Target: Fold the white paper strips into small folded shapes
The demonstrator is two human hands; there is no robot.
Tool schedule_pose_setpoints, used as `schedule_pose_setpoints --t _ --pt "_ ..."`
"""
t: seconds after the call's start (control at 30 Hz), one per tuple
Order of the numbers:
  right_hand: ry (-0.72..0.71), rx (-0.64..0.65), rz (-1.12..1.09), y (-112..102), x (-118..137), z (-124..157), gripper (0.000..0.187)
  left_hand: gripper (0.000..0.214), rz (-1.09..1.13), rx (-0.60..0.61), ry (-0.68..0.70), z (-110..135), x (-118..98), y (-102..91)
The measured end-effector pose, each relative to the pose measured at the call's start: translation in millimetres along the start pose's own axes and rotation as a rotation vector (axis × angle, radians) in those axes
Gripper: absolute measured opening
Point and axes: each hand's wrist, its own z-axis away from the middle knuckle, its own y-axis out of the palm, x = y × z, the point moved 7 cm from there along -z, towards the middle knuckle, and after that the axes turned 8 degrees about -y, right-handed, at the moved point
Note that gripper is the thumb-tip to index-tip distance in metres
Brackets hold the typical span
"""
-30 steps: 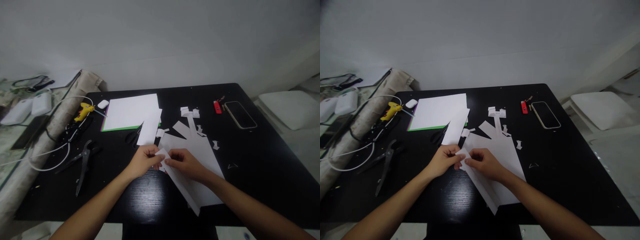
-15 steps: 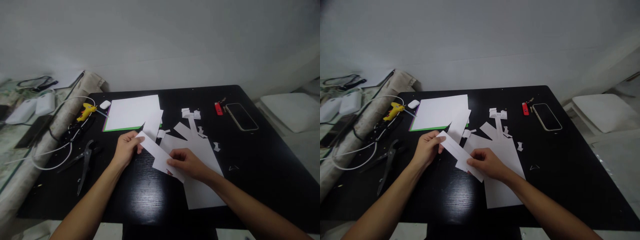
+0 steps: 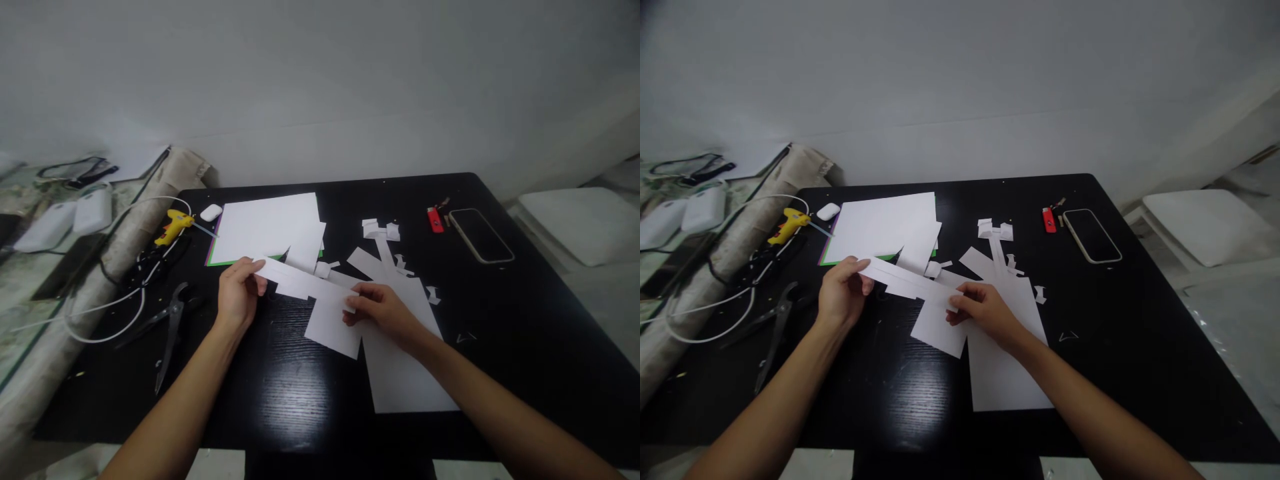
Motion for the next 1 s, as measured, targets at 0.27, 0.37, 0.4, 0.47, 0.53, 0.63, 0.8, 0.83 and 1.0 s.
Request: schedule_pose_setpoints --t 0.27,0.37,0.4,0.47,0.53,0.63,0.8,0.83,1.0 --pt "-0.091 -0.207 0.016 -16.0 11.6 2.0 0.025 0.027 -0.055 0.022 -0.011 4.2 3.1 6.5" --pt "-0.121 -0.275 -0.011 -21.5 11.8 1.3 0.027 0.031 -0.078 0.030 -0.038 3.3 8.4 7.9" --pt "-0.137 -0.296 -0.016 -22.9 12.5 1.4 0.027 0.032 -0.090 0.030 -0.046 3.0 10.7 7.7" --pt "-0.174 -0.328 -0.010 -24.5 15.3 2.2 0.030 0.033 -0.121 0.032 -0.049 3.0 14.3 7.5" --pt "-0.211 -0.335 0.025 -24.0 19.3 3.8 0.038 0.033 -0.161 0.056 -0.028 4.4 15.5 9.3" --pt "-0.247 -0.320 0.119 -22.5 24.0 5.8 0.039 0.027 -0.199 0.097 0.002 8.5 14.3 14.1" --pt "-0.239 -0.284 0.229 -22.7 21.7 5.2 0.033 0.036 -0.213 0.117 0.025 14.5 8.0 19.8" --pt "-0.236 -0.293 0.248 -23.9 21.2 5.2 0.032 0.036 -0.215 0.126 0.027 14.8 7.3 20.5" --pt "-0.251 -0.335 0.282 -28.2 22.2 5.2 0.023 0.023 -0.252 0.197 0.006 15.4 10.1 22.3"
